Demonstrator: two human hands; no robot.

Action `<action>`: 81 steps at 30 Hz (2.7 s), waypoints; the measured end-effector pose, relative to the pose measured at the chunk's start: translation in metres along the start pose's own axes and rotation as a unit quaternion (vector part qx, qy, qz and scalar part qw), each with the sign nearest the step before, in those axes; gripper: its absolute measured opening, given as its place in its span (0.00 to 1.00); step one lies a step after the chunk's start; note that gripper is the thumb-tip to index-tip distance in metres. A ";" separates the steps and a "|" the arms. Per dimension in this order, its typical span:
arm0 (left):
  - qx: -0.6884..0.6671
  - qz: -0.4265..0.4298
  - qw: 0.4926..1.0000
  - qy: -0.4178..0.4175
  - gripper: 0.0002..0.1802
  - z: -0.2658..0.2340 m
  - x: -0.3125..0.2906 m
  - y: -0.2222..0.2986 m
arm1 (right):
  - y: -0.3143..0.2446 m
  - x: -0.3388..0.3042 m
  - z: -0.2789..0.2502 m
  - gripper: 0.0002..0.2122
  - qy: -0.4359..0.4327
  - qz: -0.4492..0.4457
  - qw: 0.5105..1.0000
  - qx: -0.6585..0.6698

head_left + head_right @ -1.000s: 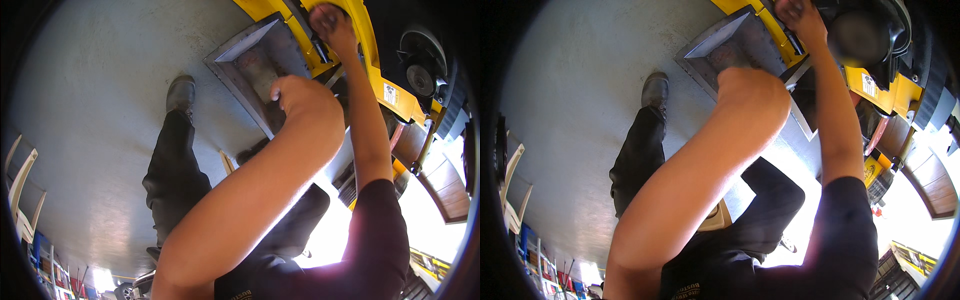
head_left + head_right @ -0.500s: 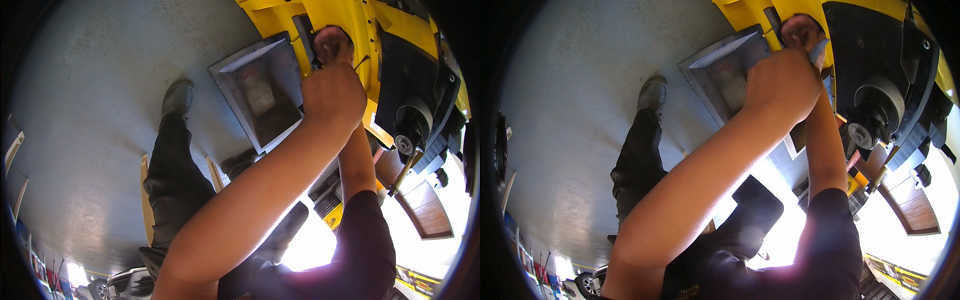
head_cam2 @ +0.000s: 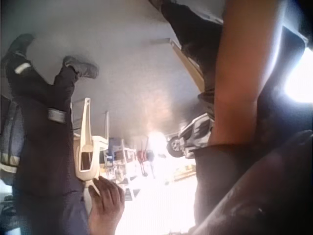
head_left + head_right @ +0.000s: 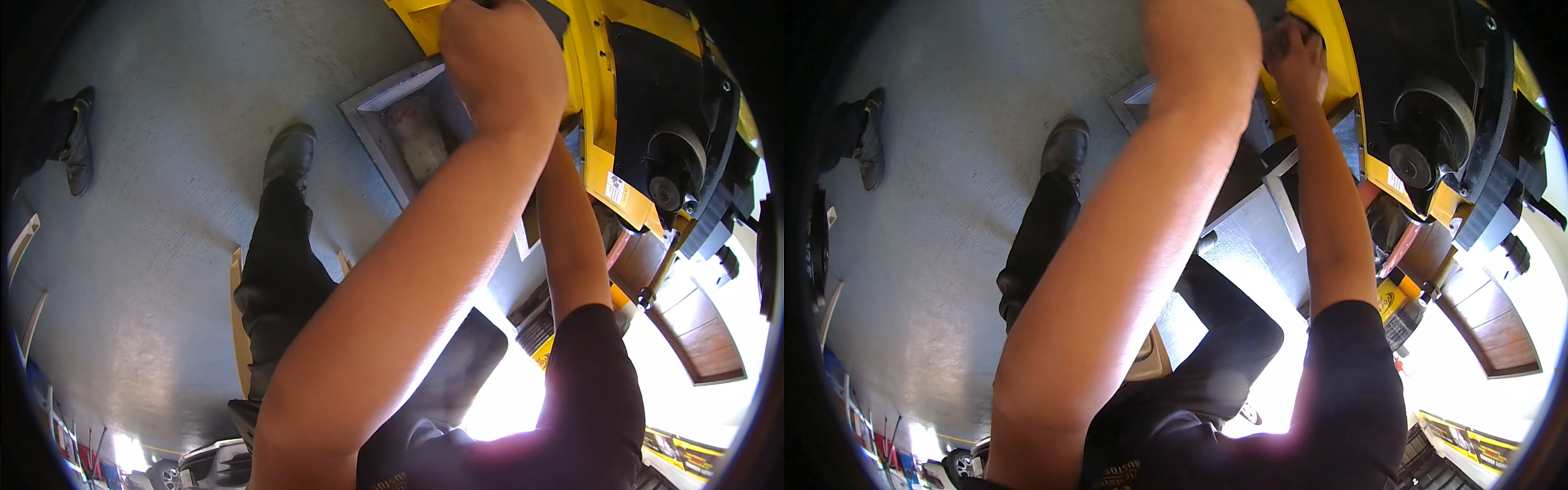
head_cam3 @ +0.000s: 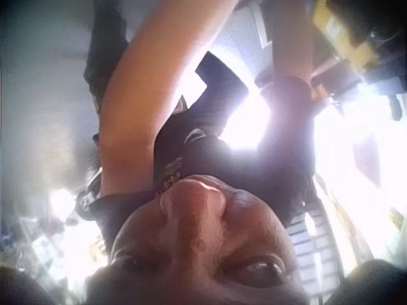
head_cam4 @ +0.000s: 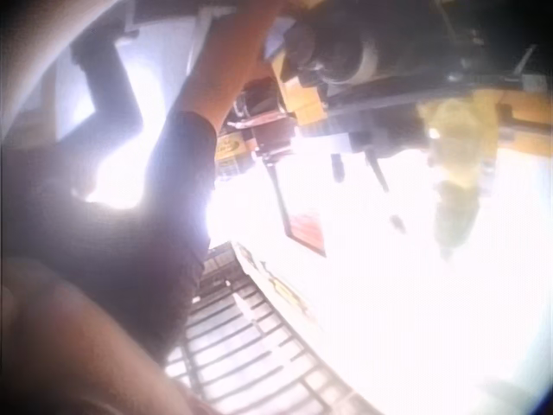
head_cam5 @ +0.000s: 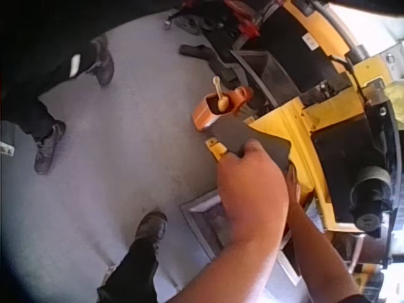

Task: The person wipes the interior and exterior surfaces of a yellow industrial machine using a cloth. They move around the machine to reach different areas, including the top, sides, and lower sections, and briefly reposition a nearby plastic chair.

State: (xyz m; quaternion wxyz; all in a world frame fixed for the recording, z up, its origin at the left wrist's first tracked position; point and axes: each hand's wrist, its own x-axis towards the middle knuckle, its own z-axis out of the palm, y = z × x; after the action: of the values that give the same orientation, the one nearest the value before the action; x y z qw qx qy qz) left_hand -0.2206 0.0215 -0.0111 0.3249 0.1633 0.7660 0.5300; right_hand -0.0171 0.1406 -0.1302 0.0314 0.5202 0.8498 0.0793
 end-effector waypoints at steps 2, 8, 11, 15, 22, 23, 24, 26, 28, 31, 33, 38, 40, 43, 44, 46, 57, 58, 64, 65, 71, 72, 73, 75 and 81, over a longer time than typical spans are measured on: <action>0.101 0.051 0.994 0.010 0.14 -0.019 0.012 -0.003 | 0.024 -0.029 -0.005 0.27 -0.076 0.057 0.993 -0.067; 0.059 0.047 0.996 0.055 0.14 -0.030 0.027 0.003 | 0.067 -0.060 -0.005 0.27 -0.158 0.120 0.963 -0.185; 0.069 0.060 0.993 0.075 0.15 -0.035 0.033 0.006 | 0.049 -0.027 0.008 0.30 -0.043 0.019 0.993 -0.111; 0.012 0.028 0.998 0.056 0.15 -0.033 0.028 0.014 | 0.014 0.010 0.026 0.28 0.021 -0.058 0.998 -0.010; -0.287 -0.156 0.945 -0.010 0.17 -0.018 0.003 0.049 | -0.038 0.064 0.006 0.21 0.029 -0.055 0.994 0.089; -0.322 -0.177 0.930 -0.005 0.17 -0.021 0.001 0.052 | -0.051 0.068 0.002 0.20 0.017 -0.059 0.989 0.132; -0.349 -0.196 0.916 -0.010 0.17 -0.022 -0.003 0.055 | -0.056 0.068 -0.006 0.19 0.014 -0.054 0.986 0.159; -0.384 -0.219 0.897 -0.024 0.18 -0.024 -0.009 0.059 | -0.061 0.060 -0.029 0.17 -0.022 -0.015 0.962 0.270; -0.393 -0.225 0.891 -0.043 0.19 -0.030 -0.011 0.060 | -0.063 0.044 -0.049 0.15 -0.091 0.080 0.887 0.446; -0.384 -0.216 0.892 -0.096 0.20 -0.041 -0.018 0.061 | -0.046 -0.017 -0.058 0.13 -0.133 0.120 0.609 0.773; -0.313 -0.172 0.925 -0.130 0.22 -0.044 -0.021 0.046 | -0.030 -0.073 -0.062 0.22 -0.064 0.259 0.611 0.746; -0.165 -0.179 0.904 -0.350 0.23 -0.042 -0.024 0.008 | -0.091 -0.139 -0.172 0.19 -0.055 0.280 0.479 0.830; -0.138 -0.247 0.860 -0.425 0.20 -0.036 -0.049 0.032 | -0.092 -0.147 -0.188 0.20 -0.023 0.243 0.452 0.858; -0.197 -0.241 0.831 -0.461 0.20 -0.037 -0.055 0.028 | -0.079 -0.187 -0.229 0.19 -0.020 0.203 0.499 0.842; -0.187 -0.230 0.840 -0.454 0.19 -0.038 -0.054 0.025 | -0.072 -0.208 -0.246 0.20 -0.037 0.211 0.548 0.808; -0.169 -0.211 0.855 -0.442 0.19 -0.037 -0.050 0.016 | -0.052 -0.262 -0.277 0.22 -0.072 0.244 0.639 0.726; -0.223 -0.204 0.866 -0.399 0.21 -0.036 -0.028 -0.010 | -0.045 -0.684 -0.403 0.09 -0.559 0.498 0.569 0.340; -0.214 -0.190 0.872 -0.396 0.21 -0.036 -0.024 -0.009 | -0.067 -0.687 -0.409 0.09 -0.580 0.501 0.533 0.359; -0.179 -0.195 0.871 -0.414 0.22 -0.022 0.004 -0.021 | -0.128 -0.730 -0.411 0.09 -0.430 0.548 0.607 0.383; -0.179 -0.198 0.871 -0.413 0.22 -0.024 -0.013 -0.013 | -0.135 -0.752 -0.408 0.10 -0.383 0.552 0.620 0.406; -0.172 -0.198 0.826 -0.499 0.24 -0.017 -0.034 -0.029 | -0.189 -0.800 -0.403 0.20 -0.143 0.738 0.478 0.455; -0.193 -0.208 0.788 -0.546 0.26 -0.011 0.004 -0.035 | -0.192 -0.800 -0.388 0.18 -0.069 0.732 0.489 0.469; -0.203 -0.237 0.789 -0.530 0.26 -0.016 -0.021 -0.037 | -0.198 -0.794 -0.394 0.16 -0.058 0.740 0.522 0.421; -0.187 -0.250 0.786 -0.533 0.27 -0.015 0.001 -0.041 | -0.195 -0.769 -0.399 0.15 -0.042 0.721 0.583 0.372; -0.133 -0.234 0.842 -0.468 0.29 -0.012 -0.004 -0.051 | -0.218 -0.781 -0.403 0.12 -0.073 0.666 0.697 0.255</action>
State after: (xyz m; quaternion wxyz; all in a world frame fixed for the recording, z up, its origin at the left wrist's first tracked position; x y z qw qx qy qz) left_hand -0.2207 -0.0085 -0.0541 0.7776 0.1634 0.4607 0.3954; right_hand 0.0931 -0.6927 0.2081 -0.1018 0.9425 0.2639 -0.1781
